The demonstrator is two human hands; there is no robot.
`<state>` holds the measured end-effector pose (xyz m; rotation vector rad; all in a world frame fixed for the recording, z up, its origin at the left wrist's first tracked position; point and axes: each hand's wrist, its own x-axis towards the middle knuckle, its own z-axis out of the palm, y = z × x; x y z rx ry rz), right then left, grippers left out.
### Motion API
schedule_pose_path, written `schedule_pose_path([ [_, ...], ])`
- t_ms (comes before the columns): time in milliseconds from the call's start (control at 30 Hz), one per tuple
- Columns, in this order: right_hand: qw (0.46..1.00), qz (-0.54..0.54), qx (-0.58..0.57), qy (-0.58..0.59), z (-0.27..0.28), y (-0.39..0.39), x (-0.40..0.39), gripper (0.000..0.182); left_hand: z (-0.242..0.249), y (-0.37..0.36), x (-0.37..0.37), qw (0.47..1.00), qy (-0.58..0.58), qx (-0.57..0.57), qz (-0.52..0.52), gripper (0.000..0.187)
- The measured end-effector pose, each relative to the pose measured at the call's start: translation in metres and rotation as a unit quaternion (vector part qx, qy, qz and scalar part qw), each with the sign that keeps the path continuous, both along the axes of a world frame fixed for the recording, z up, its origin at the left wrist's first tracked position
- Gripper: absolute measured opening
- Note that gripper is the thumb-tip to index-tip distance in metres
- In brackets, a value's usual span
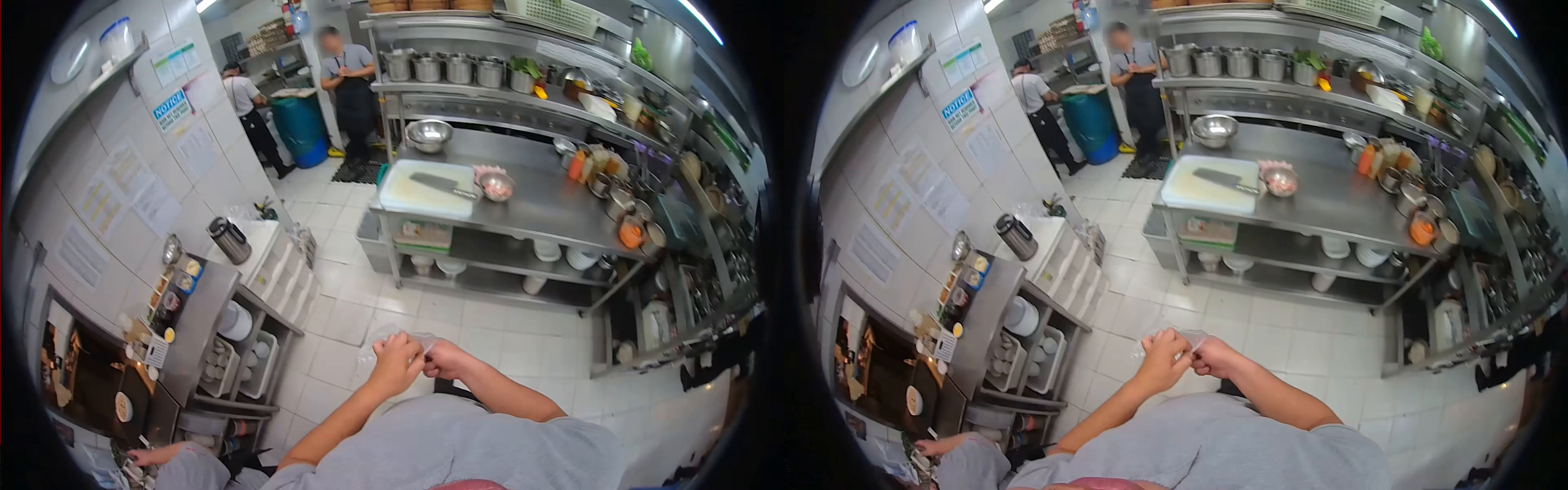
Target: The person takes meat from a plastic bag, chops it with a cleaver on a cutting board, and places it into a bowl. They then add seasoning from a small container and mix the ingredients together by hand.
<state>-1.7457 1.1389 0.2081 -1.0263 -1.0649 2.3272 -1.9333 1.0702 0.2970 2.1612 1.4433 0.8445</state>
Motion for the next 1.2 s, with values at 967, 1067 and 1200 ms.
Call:
schedule_pose_path([
  [967,0.883,0.093,0.397,-0.231,0.105,0.366,-0.088,0.039,-0.124,0.415,-0.128,0.834,-0.473,-0.278,0.055,0.019],
  [1067,0.836,-0.024,0.512,-0.197,0.137,0.390,-0.106,0.034,-0.092,0.472,-0.154,0.851,-0.447,-0.275,0.009,0.019],
  [1200,0.810,-0.136,0.522,-0.229,0.175,0.415,-0.131,0.043,-0.059,0.527,-0.197,0.863,-0.427,-0.271,-0.016,0.019],
])
